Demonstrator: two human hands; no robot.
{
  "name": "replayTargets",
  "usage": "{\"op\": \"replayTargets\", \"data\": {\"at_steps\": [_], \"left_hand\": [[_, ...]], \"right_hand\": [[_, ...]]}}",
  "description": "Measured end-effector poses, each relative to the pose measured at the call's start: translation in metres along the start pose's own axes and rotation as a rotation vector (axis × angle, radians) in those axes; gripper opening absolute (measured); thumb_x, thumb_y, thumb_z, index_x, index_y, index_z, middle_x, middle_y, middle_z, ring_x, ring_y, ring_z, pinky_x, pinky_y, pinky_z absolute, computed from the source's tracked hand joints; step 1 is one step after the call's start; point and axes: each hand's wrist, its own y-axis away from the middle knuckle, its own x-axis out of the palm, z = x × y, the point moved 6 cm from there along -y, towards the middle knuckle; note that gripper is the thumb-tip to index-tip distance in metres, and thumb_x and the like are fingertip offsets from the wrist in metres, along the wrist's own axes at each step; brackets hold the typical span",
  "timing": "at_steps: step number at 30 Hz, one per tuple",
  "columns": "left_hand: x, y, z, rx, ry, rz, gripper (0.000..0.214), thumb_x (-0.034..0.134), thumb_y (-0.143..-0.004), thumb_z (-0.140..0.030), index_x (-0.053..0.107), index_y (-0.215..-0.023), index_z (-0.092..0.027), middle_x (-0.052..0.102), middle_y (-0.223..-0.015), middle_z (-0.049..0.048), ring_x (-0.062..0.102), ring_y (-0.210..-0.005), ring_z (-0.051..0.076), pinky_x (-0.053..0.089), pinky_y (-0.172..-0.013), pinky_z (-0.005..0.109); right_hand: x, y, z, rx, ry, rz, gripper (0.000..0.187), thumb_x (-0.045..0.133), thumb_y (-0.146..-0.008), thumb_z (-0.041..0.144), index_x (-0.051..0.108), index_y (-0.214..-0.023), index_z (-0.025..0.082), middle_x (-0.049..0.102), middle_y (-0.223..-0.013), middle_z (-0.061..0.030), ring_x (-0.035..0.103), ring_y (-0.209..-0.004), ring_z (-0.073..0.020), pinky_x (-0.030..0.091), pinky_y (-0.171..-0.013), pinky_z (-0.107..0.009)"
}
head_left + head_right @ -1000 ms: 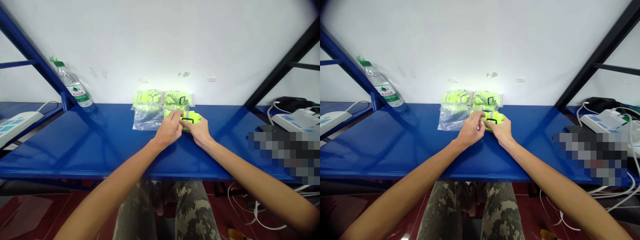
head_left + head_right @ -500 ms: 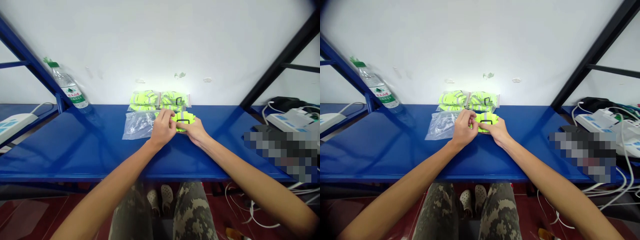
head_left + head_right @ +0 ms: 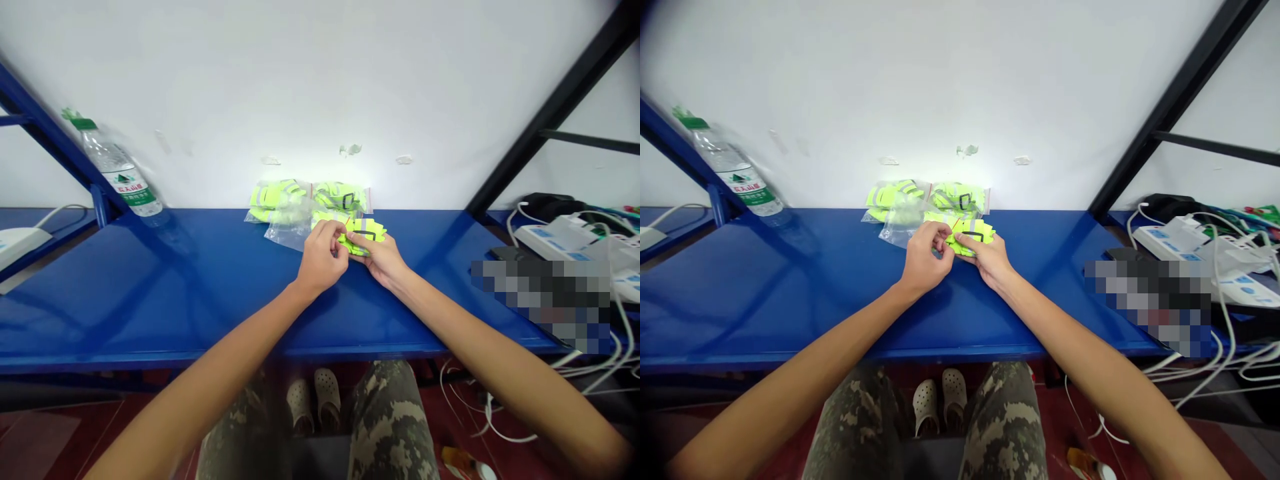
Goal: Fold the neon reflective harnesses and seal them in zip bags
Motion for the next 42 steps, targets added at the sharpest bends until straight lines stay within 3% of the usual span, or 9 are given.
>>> {"op": "replayTargets", "data": {"at_steps": [5, 9, 16, 20, 26, 33, 37, 39, 42], "left_hand": [[-0.005, 0.002, 0.015, -0.184, -0.133, -0.049, 0.013, 0.052, -0.083, -0.012, 0.044, -0.088, -0.02, 0.054, -0.08, 0.0006, 0.052, -0.067, 0.014, 0.042, -0.069, 0.029], [-0.003, 0.003, 0.02, -0.261, -0.288, 0.033, 0.015, 0.049, -0.089, -0.019, 0.046, -0.103, -0.019, 0.059, -0.082, 0.003, 0.059, -0.073, 0.018, 0.042, -0.066, 0.029], [0.001, 0.001, 0.013, -0.132, -0.491, 0.167, 0.028, 0.04, -0.093, -0.016, 0.047, -0.12, -0.013, 0.067, -0.094, 0.0113, 0.065, -0.091, 0.026, 0.046, -0.076, 0.034], [0.0, -0.001, 0.01, -0.058, -0.415, 0.145, 0.028, 0.039, -0.092, -0.015, 0.047, -0.119, -0.012, 0.065, -0.094, 0.0113, 0.063, -0.09, 0.025, 0.047, -0.079, 0.036], [-0.001, 0.002, 0.014, -0.085, -0.202, 0.097, 0.029, 0.04, -0.092, -0.016, 0.042, -0.121, -0.014, 0.063, -0.092, 0.0081, 0.062, -0.083, 0.021, 0.047, -0.075, 0.033], [0.004, 0.003, 0.008, -0.05, -0.111, 0.104, 0.026, 0.041, -0.093, -0.015, 0.043, -0.119, -0.016, 0.061, -0.088, 0.0052, 0.061, -0.081, 0.018, 0.048, -0.076, 0.032], [0.002, 0.003, 0.007, -0.053, -0.097, 0.089, 0.028, 0.042, -0.092, -0.015, 0.043, -0.12, -0.016, 0.061, -0.091, 0.0057, 0.061, -0.084, 0.018, 0.048, -0.079, 0.032], [0.001, 0.003, 0.008, -0.059, -0.104, 0.089, 0.028, 0.041, -0.093, -0.015, 0.044, -0.121, -0.015, 0.062, -0.091, 0.0063, 0.062, -0.086, 0.019, 0.049, -0.08, 0.032], [0.0, 0.004, 0.007, -0.045, -0.113, 0.098, 0.028, 0.04, -0.093, -0.015, 0.044, -0.121, -0.015, 0.063, -0.097, 0.0079, 0.062, -0.091, 0.019, 0.049, -0.083, 0.033]], "right_hand": [[-0.001, 0.001, -0.004, -0.001, 0.058, -0.039, 0.053, 0.094, -0.048, 0.021, 0.068, -0.095, 0.017, 0.077, -0.091, -0.0041, 0.073, -0.076, -0.0207, 0.064, -0.072, -0.037], [-0.001, 0.001, -0.007, -0.009, 0.07, -0.015, 0.054, 0.093, -0.052, 0.028, 0.067, -0.098, 0.017, 0.076, -0.095, -0.0056, 0.073, -0.078, -0.0211, 0.063, -0.073, -0.038], [0.005, 0.002, -0.01, -0.006, 0.081, 0.055, 0.046, 0.087, -0.065, 0.038, 0.065, -0.101, 0.02, 0.074, -0.099, -0.0042, 0.072, -0.086, -0.0198, 0.062, -0.078, -0.037], [0.014, 0.007, -0.012, 0.027, 0.035, 0.19, 0.042, 0.082, -0.072, 0.04, 0.06, -0.105, 0.024, 0.071, -0.106, -0.0015, 0.069, -0.094, -0.0175, 0.06, -0.083, -0.035], [0.019, 0.011, -0.018, 0.035, 0.11, 0.303, 0.043, 0.076, -0.074, 0.045, 0.051, -0.105, 0.027, 0.065, -0.11, 0.001, 0.064, -0.092, -0.0147, 0.057, -0.078, -0.032], [0.004, 0.001, -0.011, -0.335, 0.591, 0.134, 0.04, 0.072, -0.075, 0.047, 0.046, -0.09, 0.022, 0.055, -0.081, 0.0028, 0.05, -0.072, -0.0131, 0.044, -0.062, -0.025], [0.01, 0.007, 0.001, -0.479, 0.828, 0.191, 0.027, 0.067, -0.08, 0.041, 0.049, -0.083, 0.021, 0.055, -0.075, 0.0027, 0.048, -0.069, -0.0126, 0.039, -0.061, -0.025], [0.013, 0.01, 0.004, -0.486, 0.906, 0.23, 0.022, 0.066, -0.081, 0.038, 0.054, -0.083, 0.019, 0.058, -0.076, 0.0019, 0.049, -0.067, -0.0122, 0.039, -0.06, -0.025], [0.015, 0.009, -0.001, -0.351, 0.785, 0.326, 0.029, 0.072, -0.074, 0.038, 0.062, -0.092, 0.017, 0.065, -0.085, -0.0017, 0.055, -0.067, -0.0132, 0.045, -0.062, -0.027]]}}
